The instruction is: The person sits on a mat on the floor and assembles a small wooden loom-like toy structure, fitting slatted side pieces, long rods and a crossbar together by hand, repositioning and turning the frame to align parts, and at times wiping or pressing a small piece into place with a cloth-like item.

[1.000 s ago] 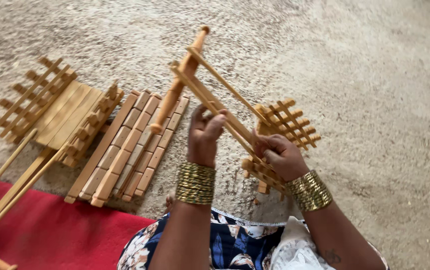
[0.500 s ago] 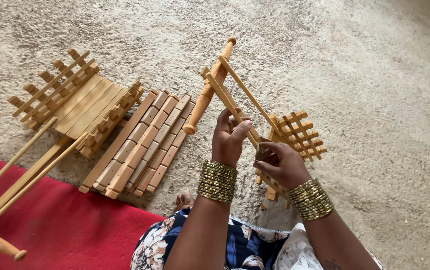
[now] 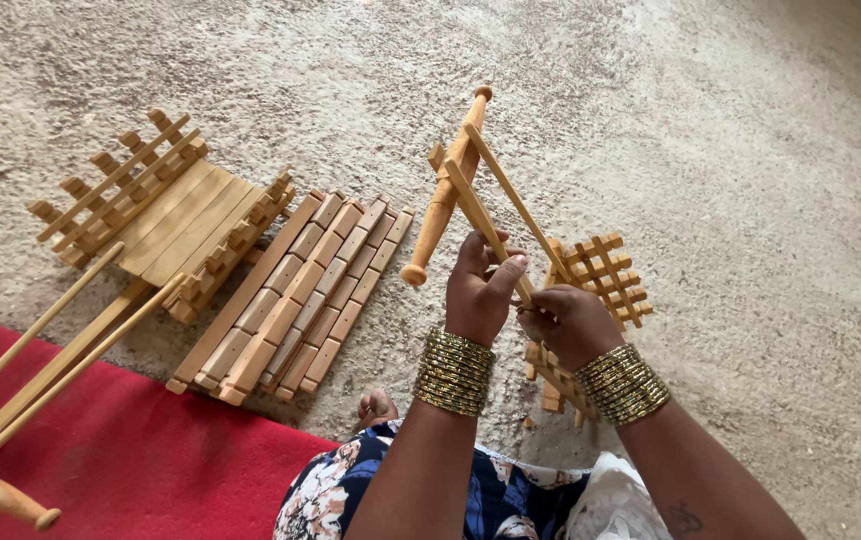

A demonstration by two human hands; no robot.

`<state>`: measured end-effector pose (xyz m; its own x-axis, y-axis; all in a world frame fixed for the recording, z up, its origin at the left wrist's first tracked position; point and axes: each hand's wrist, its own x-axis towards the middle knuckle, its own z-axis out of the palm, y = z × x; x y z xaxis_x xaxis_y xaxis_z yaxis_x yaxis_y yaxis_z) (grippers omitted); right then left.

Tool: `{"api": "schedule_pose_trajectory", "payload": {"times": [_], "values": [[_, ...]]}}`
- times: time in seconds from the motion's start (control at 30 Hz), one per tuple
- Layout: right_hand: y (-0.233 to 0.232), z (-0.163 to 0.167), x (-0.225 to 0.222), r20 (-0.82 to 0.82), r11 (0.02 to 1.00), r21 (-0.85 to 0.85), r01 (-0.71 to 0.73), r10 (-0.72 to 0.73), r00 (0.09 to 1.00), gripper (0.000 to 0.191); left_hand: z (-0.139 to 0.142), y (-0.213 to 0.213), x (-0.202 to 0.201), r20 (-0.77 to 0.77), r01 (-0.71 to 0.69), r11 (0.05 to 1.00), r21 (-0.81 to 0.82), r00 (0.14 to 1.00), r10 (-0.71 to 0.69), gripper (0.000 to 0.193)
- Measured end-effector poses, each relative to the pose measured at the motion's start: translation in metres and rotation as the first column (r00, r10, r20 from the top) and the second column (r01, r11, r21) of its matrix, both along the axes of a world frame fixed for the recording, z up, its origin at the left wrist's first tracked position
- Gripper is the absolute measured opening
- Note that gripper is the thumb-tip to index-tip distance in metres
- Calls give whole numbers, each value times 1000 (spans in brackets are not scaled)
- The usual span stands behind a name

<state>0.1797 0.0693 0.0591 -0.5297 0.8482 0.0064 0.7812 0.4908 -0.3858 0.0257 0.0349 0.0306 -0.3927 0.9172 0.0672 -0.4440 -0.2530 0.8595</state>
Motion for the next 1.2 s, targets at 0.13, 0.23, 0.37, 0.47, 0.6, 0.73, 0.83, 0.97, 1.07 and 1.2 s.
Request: {"api": "schedule_pose_trajectory", "payload": {"times": [0.13,0.23,0.37,0.47,0.6,0.73,0.83,0.97,1.07,1.2], "values": [[9,-12,0,-80,1000,-17,-25,24,996,15,-4,4,3,34,-1,996,93,999,-2,34],[11,-18,1,-193,999,-41,-23,15,981,19,-6,7,3,112,18,999,48,993,-24,30],[4,-13,6,-195,993,-115,-15,-8,981,25,-5,6,1,41,-37,999,10,999,36,26],[-3,1,6,-250,965,-260,-12,-55,967,26,-3,4,1,-36,-86,996,-8,996,86,26],[-16,16,1,130,940,-329,94,-54,990,29,-1,4,2,-111,-83,995,-48,991,77,29],[-24,11,-3,130,975,-206,83,-57,990,27,-3,3,1,-68,-97,995,4,993,97,33],[-18,4,4,103,971,-170,166,-150,983,13,-6,5,0,-112,-95,994,-56,990,88,34],[-8,3,22,-210,973,-115,201,-222,952,23,-8,12,0,33,-86,996,19,996,85,29],[-7,1,22,-188,949,-31,313,-313,931,26,-9,12,-5,-9,-108,993,-55,994,108,30],[-14,-9,-3,-59,950,-46,310,-313,948,20,-8,8,-7,-130,-179,979,-100,978,166,31]]}}
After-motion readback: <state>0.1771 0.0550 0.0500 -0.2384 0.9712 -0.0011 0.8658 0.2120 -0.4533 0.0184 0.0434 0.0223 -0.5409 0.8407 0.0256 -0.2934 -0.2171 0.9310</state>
